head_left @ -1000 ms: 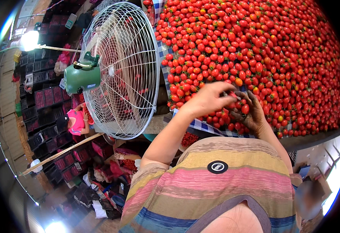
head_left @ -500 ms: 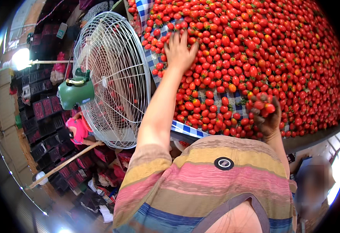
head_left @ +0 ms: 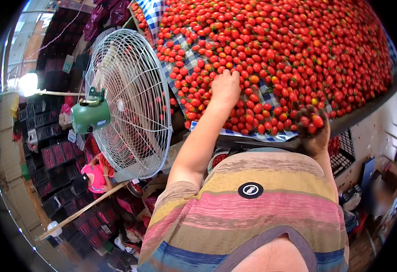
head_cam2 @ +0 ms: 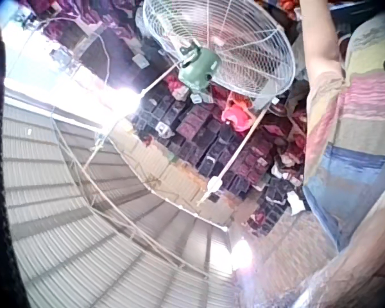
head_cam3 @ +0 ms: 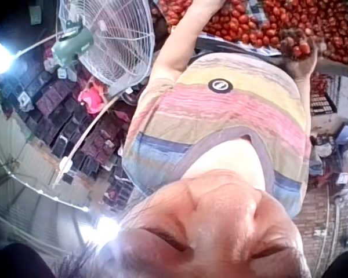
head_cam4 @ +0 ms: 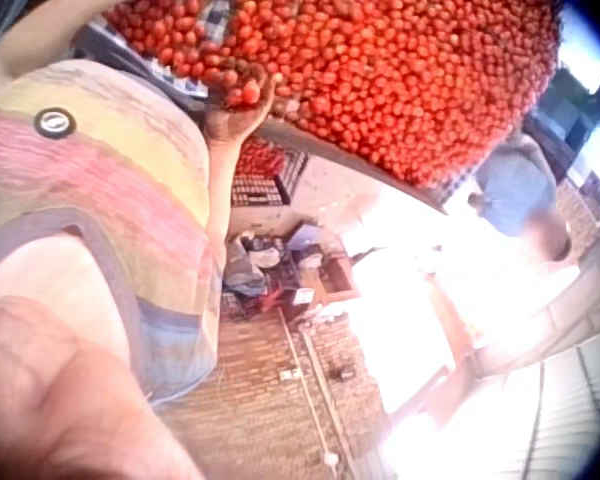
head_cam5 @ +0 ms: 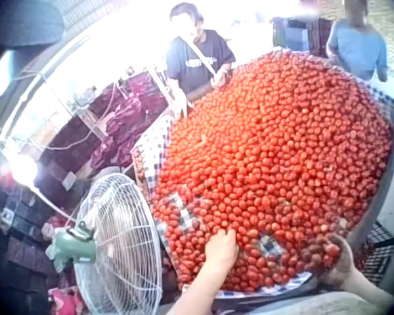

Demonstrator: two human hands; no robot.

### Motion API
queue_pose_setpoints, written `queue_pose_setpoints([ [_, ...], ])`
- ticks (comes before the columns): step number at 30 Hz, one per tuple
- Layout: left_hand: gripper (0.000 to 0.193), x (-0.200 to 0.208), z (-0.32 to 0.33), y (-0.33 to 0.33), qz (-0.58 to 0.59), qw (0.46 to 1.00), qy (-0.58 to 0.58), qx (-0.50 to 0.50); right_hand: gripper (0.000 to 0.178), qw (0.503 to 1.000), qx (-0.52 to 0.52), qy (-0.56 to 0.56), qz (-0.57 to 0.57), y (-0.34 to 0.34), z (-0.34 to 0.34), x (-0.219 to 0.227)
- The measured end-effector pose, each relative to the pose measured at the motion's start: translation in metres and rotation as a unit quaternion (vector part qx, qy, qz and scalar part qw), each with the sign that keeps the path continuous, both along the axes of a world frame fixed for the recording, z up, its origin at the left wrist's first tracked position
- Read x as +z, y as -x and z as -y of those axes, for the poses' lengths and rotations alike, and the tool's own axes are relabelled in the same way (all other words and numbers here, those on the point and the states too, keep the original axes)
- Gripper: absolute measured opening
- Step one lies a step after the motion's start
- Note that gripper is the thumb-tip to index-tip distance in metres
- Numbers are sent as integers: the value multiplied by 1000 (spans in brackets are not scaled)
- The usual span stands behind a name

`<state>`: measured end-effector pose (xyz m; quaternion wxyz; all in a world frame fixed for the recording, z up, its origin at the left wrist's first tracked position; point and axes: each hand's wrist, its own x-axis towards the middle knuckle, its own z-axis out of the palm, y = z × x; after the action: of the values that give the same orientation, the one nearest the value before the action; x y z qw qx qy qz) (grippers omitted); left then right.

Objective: The person sorts tomatoes on a table by hand, picking up individual tomatoes and placing some into a small bowl while moving others across the table surface.

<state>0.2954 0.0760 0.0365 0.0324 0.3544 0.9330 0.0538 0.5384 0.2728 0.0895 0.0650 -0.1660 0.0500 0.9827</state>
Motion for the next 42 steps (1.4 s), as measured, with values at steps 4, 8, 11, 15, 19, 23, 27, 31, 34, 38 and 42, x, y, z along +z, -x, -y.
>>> queue_pose_setpoints([
  [4, 25, 24, 16, 7, 144, 989, -2, -21, 48, 984, 81, -109, 114, -19, 25, -19],
  [8, 40, 89, -15, -45, 379, 900, -160, -141, 55, 986, 92, -96, 100, -22, 38, -6],
  [11, 34, 92, -54, -65, 359, 867, -235, -254, 51, 993, 38, -62, 92, -34, 34, -8],
  [15, 38, 56, -128, -37, 242, 923, -245, -174, 44, 996, -24, -58, 56, -58, 21, -15],
  [19, 64, 2, -157, -61, 129, 970, -86, -186, 40, 987, -138, -62, -54, -101, -12, 2],
  [23, 66, -10, -107, -98, 95, 960, -91, -246, 44, 921, -342, -128, 135, -203, -101, -36],
  [27, 66, -3, -15, -63, 65, 985, -29, -156, 48, 763, -334, -345, 433, -271, -182, -78],
  [31, 70, 15, 52, -51, -7, 997, 72, -35, 44, 523, -244, -633, 516, -274, -208, -77],
  [34, 59, 30, 22, -82, 8, 986, -96, -137, 35, 494, -241, -709, 442, -195, -202, -30],
  [38, 68, 16, -23, -135, 158, 958, -58, -231, 28, 511, -59, -808, 288, -54, -142, 10],
  [42, 71, 22, 25, -100, 65, 986, -16, -155, 29, 401, 55, -902, 151, -2, -113, 2],
])
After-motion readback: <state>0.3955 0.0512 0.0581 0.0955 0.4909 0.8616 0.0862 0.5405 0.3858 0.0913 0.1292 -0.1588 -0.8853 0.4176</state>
